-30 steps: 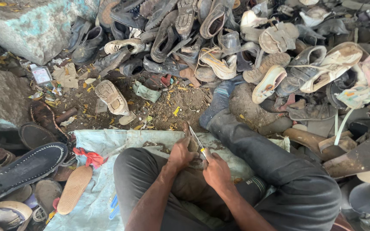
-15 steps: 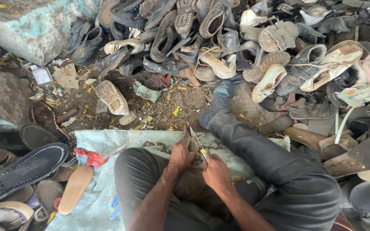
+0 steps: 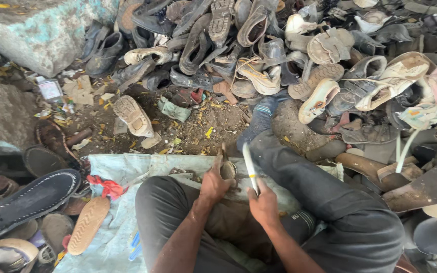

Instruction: The person repairs shoes by hand, using a blade and a screwdriver to pry apart components and trim material.

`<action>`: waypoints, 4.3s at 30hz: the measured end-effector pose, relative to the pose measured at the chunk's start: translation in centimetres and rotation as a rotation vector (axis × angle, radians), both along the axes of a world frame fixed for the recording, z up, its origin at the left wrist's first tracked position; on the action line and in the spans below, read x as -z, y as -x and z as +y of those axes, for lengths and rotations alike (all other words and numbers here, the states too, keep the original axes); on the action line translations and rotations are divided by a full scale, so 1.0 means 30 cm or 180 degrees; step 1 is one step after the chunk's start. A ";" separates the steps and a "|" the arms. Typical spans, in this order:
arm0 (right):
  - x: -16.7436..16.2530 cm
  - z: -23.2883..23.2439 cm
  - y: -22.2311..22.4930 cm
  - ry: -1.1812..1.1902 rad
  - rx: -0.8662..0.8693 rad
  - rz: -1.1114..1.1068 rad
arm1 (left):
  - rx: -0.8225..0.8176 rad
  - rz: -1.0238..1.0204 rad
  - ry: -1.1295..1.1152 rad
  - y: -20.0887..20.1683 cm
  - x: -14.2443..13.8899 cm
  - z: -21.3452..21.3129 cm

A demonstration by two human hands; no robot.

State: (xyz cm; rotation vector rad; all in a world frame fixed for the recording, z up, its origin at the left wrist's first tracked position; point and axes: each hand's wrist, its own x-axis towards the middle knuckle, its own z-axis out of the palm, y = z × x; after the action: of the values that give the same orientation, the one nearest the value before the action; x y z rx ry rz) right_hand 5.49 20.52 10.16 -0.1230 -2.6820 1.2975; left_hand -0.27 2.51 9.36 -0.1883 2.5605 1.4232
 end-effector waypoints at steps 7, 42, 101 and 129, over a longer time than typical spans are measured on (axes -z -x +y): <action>0.058 0.032 0.103 0.1391 -0.0551 -0.0286 | 0.0946 0.0666 -0.0416 -0.025 -0.006 0.014; 0.056 -0.074 -0.012 0.2899 0.0122 -0.0635 | -0.1255 0.0131 -0.0684 0.158 0.164 -0.180; 0.055 -0.011 -0.001 0.2640 0.0694 -0.1362 | 0.0100 0.0568 0.1190 0.215 0.224 -0.066; 0.062 -0.101 0.020 0.0492 -0.0620 -0.0974 | -0.0339 0.1105 0.1675 0.308 0.191 -0.200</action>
State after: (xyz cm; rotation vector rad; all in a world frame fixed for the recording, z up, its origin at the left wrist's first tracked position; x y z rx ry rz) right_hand 4.90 17.48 8.30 -0.0860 -2.9016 1.6687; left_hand -9.50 -3.48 3.62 -0.1683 3.2154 0.8340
